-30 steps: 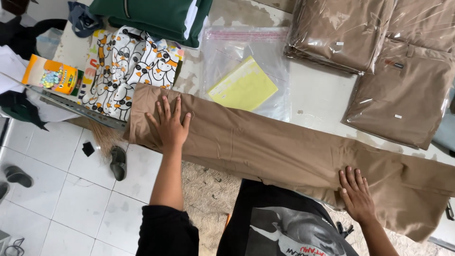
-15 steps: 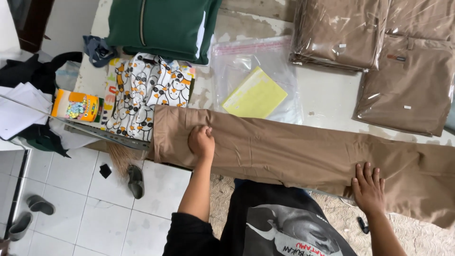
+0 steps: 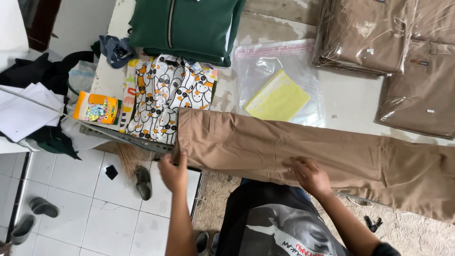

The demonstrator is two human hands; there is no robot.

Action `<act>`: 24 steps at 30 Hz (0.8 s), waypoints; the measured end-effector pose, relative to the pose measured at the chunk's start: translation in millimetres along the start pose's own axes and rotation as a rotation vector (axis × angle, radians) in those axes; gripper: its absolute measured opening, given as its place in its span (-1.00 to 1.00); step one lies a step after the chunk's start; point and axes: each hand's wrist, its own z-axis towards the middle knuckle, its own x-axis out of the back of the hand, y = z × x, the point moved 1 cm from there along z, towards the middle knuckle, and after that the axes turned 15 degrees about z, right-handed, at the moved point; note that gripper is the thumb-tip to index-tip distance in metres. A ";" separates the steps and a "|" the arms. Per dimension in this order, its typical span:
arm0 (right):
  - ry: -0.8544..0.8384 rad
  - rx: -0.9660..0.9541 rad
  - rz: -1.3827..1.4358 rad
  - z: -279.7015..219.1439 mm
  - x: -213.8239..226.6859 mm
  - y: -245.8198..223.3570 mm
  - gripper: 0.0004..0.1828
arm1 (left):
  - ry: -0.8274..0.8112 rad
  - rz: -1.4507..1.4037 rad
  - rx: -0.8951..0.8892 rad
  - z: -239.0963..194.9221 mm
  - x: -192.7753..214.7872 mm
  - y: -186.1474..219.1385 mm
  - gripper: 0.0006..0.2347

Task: Folding a pair of brown pants and placing them into a clear plastic bag at a packaging station.

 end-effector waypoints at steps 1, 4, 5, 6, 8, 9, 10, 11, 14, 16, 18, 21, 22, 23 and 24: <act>-0.088 0.031 0.101 20.3 -23.0 -11.6 -0.79 | -0.420 -0.008 0.195 -10.2 11.9 32.4 -0.28; -0.143 0.178 0.289 112.6 -61.4 -73.4 -0.84 | -0.369 -0.156 0.266 -6.7 -65.6 -13.2 -0.30; -0.144 0.183 0.289 139.4 -62.1 -93.1 -0.84 | -0.365 -0.159 0.269 -8.0 -65.0 -12.7 -0.30; -0.195 0.199 0.256 162.6 -63.8 -114.6 -0.79 | -0.342 -0.209 0.298 -10.1 -63.4 -14.6 -0.30; -0.245 0.215 0.224 190.4 -80.3 -132.6 -0.73 | -0.317 -0.258 0.328 -15.8 -60.9 -17.7 -0.29; -0.260 0.212 0.114 195.1 -95.2 -129.4 -0.72 | -0.307 -0.422 0.413 -19.5 -60.0 -19.4 -0.27; -0.273 0.211 0.003 202.2 -110.7 -126.3 -0.70 | -0.292 -0.590 0.498 -21.7 -59.6 -20.2 -0.25; -0.272 0.216 0.004 201.9 -117.9 -122.3 -0.70 | -0.288 -0.593 0.498 -21.7 -49.2 -9.4 -0.25; -0.169 0.216 -0.014 191.9 -144.5 -106.0 -0.91 | -0.475 -0.755 0.606 -24.8 -28.0 9.1 -0.55; -0.154 0.155 -0.028 181.5 -168.2 -85.9 -0.87 | -0.482 -0.862 0.637 -24.1 -26.9 9.3 -0.66; -0.167 0.180 -0.111 177.5 -162.0 -89.0 -0.89 | -0.501 -0.892 0.661 -21.1 -18.8 10.8 -0.66; -0.244 0.173 -0.150 169.8 -140.8 -94.3 -0.86 | -0.543 -0.999 0.677 -17.4 -31.3 -0.9 -0.59; -0.322 0.136 -0.102 162.8 -131.9 -97.0 -0.81 | -0.567 -1.067 0.683 -19.5 -38.3 -9.5 -0.53; -0.325 0.138 -0.101 166.2 -118.9 -108.7 -0.81 | -0.565 -1.066 0.686 -21.9 -34.3 -3.5 -0.53; -0.403 -0.005 0.115 169.1 -106.7 -119.6 -0.86 | -0.564 -1.107 0.674 -23.9 -30.0 2.6 -0.53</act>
